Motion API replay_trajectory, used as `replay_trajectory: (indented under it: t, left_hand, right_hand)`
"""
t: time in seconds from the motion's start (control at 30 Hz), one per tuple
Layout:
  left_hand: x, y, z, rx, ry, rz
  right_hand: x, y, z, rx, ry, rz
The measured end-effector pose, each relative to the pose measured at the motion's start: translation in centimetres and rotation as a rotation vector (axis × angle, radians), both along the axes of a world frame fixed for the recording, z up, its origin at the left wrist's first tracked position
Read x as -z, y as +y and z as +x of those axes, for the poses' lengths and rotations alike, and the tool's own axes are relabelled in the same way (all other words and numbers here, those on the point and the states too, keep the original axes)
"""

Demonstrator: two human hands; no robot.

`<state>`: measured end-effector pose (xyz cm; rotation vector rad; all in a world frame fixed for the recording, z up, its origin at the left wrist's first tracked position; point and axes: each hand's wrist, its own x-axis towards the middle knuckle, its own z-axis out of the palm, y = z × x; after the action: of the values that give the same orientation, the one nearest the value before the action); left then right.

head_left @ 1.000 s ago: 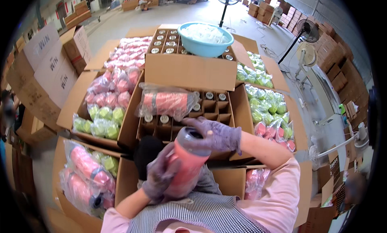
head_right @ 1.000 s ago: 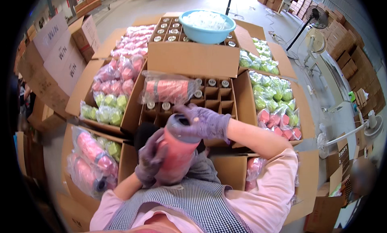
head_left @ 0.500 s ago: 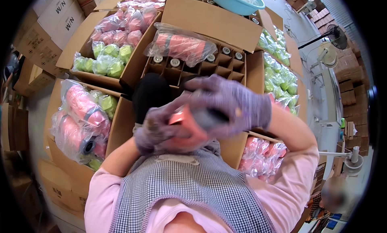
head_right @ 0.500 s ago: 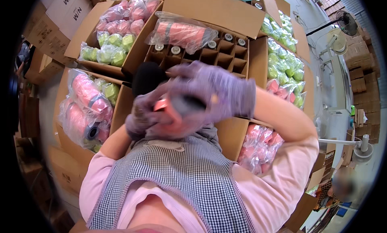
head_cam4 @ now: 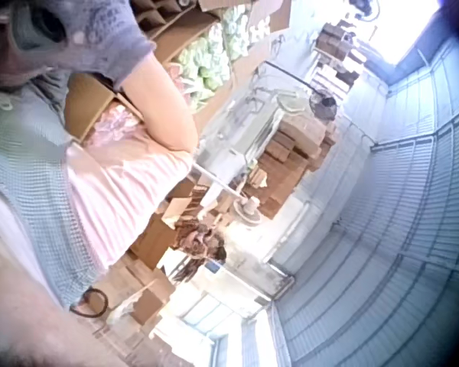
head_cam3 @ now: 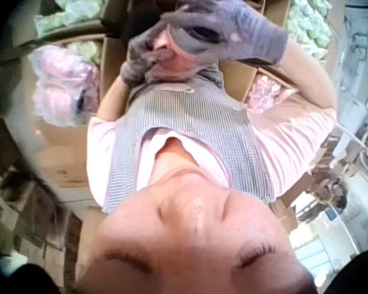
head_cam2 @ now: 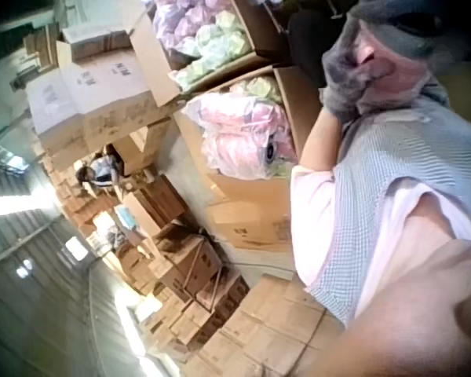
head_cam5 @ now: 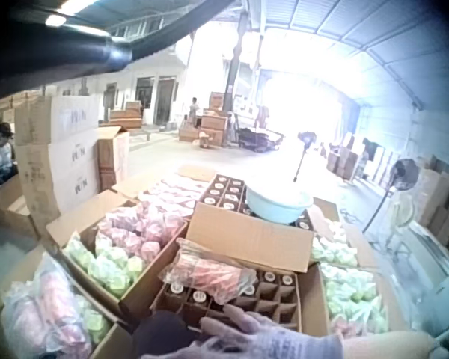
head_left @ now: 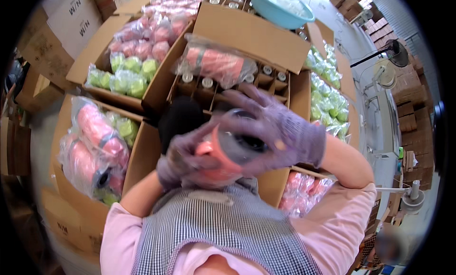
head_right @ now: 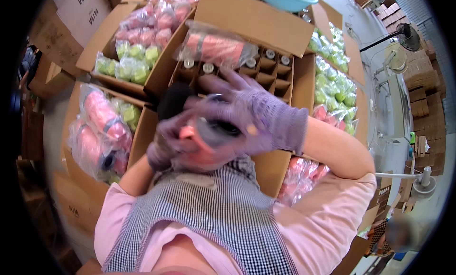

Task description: The person repeatedly picks up pink water bottles from a cardboard box, removes the lids, inserts a stainless steel inner bottle, and screws the lids back on. The assembled bottles are placed back into the box among other packaged items.

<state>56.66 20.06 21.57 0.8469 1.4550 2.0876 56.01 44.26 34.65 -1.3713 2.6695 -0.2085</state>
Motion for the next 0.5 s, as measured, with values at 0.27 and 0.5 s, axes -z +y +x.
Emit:
replay_trajectory:
  t: [0.27,0.5]
  left_hand:
    - [0.4,0.5,0.4,-0.334,0.564,-0.278]
    - [-2.4,1.2,2.0,-0.244,0.179,-0.522]
  right_hand:
    - [3.8,0.7,-1.6,0.107,-0.022,0.014]
    - [1.6,-1.8,-1.8,0.489,-0.392,-0.076]
